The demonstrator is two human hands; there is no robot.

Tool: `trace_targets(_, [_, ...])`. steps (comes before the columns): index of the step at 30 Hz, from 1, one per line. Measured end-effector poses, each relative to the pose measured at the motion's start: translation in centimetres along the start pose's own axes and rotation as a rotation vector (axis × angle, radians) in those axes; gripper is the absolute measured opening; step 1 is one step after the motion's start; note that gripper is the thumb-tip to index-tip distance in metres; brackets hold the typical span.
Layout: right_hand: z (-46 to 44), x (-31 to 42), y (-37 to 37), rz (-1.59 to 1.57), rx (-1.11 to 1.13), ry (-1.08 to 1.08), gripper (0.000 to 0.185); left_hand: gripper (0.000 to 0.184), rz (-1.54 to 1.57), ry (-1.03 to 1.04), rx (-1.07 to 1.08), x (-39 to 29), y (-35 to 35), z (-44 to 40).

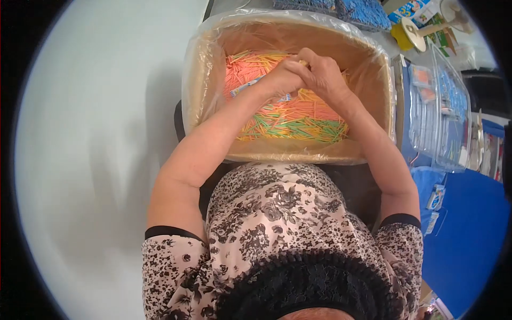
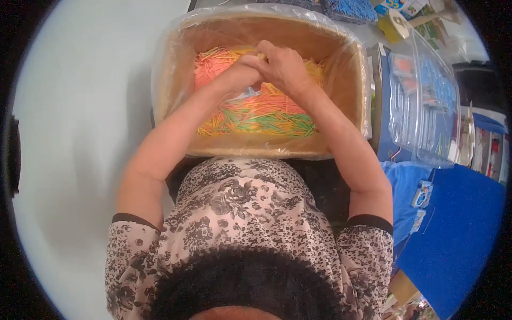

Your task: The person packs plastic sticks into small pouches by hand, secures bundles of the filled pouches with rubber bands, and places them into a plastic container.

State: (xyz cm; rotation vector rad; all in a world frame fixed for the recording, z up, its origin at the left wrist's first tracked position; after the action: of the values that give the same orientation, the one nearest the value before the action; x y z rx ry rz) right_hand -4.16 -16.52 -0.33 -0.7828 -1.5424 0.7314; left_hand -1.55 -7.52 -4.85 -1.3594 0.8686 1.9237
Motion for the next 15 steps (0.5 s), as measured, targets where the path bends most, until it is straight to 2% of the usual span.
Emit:
trace_targets(1, [-0.1, -0.2, 0.5, -0.015, -0.011, 0.013, 0.029, 0.03, -0.057, 0.046, -0.004, -0.7, -0.1, 0.2])
trace_targets(4, [-0.8, -2.1, 1.2, -0.46, -0.153, 0.081, 0.027, 0.032, -0.186, 0.114, -0.011, -1.1, -1.1, 0.3])
trace_targets(5, [-0.8, -2.6, 0.8, -0.47, -0.167, 0.086, 0.027, 0.035, -0.244, 0.154, -0.032, -1.1, -2.0, 0.1])
trace_targets(7, [-0.4, -4.5, 0.3, -0.291, -0.047, 0.095, 0.028, 0.038, -0.304, 0.195, -0.054, -0.3, -3.5, -0.3])
trace_targets(8, [0.0, -5.4, 0.2, -0.199, 0.014, 0.097, 0.029, 0.042, -0.602, 0.107, -0.088, 0.8, -4.4, -0.7])
trace_targets(10, [2.6, -6.2, 1.6, -0.022, 0.351, 0.152, 0.024, 0.05, -1.19, -0.082, -0.152, 2.9, -6.3, -1.1])
trace_targets(12, [5.8, -6.4, 3.7, 0.097, 0.66, 0.036, 0.022, 0.052, -1.299, -0.069, -0.187, 4.0, -5.8, -0.8])
trace_targets(14, [9.5, -5.3, 4.2, -0.045, 0.864, -0.068, 0.022, 0.057, -1.508, -0.047, -0.253, 4.6, -4.9, -0.5])
trace_targets(15, [9.5, -5.0, 4.1, -0.047, 0.864, -0.066, 0.022, 0.057, -1.508, -0.047, -0.251, 4.8, -4.7, -0.4])
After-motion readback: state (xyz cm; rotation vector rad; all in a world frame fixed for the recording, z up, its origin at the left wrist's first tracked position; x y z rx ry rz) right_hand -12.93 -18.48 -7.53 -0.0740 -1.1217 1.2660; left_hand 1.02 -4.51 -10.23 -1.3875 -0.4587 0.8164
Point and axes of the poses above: each hand's wrist, its own z-axis away from the middle knuckle, its own y-axis out of the palm, x = y × z, the point moved 5 cm from there along -z, towards the middle knuckle, and after that the axes turned 2 degrees about -z, right-handed, at the moved point
